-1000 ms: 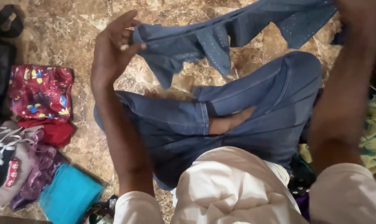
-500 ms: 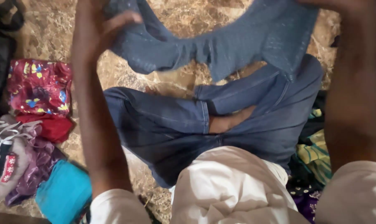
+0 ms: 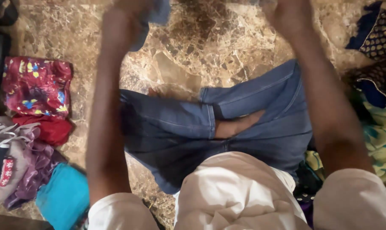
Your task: Fold various pieces of clothing and fabric on a marble-patterned floor.
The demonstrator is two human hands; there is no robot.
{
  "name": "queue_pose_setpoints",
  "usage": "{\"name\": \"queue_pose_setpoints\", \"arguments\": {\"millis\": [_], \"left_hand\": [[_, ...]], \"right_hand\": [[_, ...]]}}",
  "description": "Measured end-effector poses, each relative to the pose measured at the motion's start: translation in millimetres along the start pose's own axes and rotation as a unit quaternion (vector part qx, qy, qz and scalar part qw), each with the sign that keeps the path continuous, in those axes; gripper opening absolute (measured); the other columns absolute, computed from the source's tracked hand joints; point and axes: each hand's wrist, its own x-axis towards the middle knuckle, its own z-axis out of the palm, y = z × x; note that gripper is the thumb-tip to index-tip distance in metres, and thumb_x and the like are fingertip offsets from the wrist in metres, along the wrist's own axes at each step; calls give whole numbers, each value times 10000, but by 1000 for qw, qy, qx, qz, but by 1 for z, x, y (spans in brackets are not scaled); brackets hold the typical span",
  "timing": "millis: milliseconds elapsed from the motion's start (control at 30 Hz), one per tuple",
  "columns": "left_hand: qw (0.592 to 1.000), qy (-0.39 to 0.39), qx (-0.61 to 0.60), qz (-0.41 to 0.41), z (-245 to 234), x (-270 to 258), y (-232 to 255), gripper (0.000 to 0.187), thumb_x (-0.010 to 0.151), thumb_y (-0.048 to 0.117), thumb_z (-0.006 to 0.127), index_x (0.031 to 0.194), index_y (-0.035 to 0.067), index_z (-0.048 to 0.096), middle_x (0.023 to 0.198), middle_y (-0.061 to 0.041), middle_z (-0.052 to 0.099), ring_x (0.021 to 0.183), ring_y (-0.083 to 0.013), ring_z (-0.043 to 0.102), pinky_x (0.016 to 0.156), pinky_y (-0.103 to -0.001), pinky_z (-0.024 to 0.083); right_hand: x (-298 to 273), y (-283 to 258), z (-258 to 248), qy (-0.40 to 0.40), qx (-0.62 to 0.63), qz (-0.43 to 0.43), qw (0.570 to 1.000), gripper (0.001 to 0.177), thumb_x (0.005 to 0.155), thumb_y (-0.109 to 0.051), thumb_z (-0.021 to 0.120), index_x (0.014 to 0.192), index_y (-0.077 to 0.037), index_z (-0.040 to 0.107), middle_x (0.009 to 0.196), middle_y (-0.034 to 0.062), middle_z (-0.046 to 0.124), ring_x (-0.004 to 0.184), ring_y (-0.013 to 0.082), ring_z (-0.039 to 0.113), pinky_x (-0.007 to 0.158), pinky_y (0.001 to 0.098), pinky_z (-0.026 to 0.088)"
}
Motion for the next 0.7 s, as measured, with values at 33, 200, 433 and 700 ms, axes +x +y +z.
{"name": "queue_pose_setpoints", "arguments": {"millis": [33, 200, 433, 700], "left_hand": [[1000, -2, -1, -2, 39, -23, -11, 152, 943, 37, 675, 1064, 64, 762, 979, -167, 739, 875, -357, 706, 752, -460, 549], [921, -346, -176, -37, 157, -104, -26, 878, 668, 179, 858, 1469, 71, 517, 1480, -318, 465, 1331, -518, 440, 1032, -556, 389], [917, -312, -244, -51, 170, -83, -39, 704, 918, 295, 748, 1515, 43, 474, 1521, -248, 519, 1393, -423, 470, 1155, -476, 372], [951, -60, 60, -296, 181, -94, -97, 533, 784, 328, 820, 1220, 53, 686, 1110, -166, 731, 1155, -403, 626, 1172, -545, 391]], "right_hand": [[-14, 1, 16, -3, 1, 1, 1000, 211, 1082, -207, 654, 1135, -23, 743, 984, 194, 720, 852, 359, 701, 727, 482, 565], [-79, -3, 88, -139, 0, -118, 983, 320, 957, -59, 682, 1274, -38, 711, 1333, 211, 671, 1236, 388, 629, 1021, 469, 524], [-77, -7, 73, -190, 105, 0, 976, 490, 959, -192, 717, 1430, -86, 632, 1513, 205, 548, 1355, 404, 541, 1104, 496, 476], [-52, 42, 148, -59, 79, -14, 995, 603, 965, -253, 776, 1531, -129, 609, 1569, 473, 276, 1426, 604, 330, 1201, 572, 351]]}}
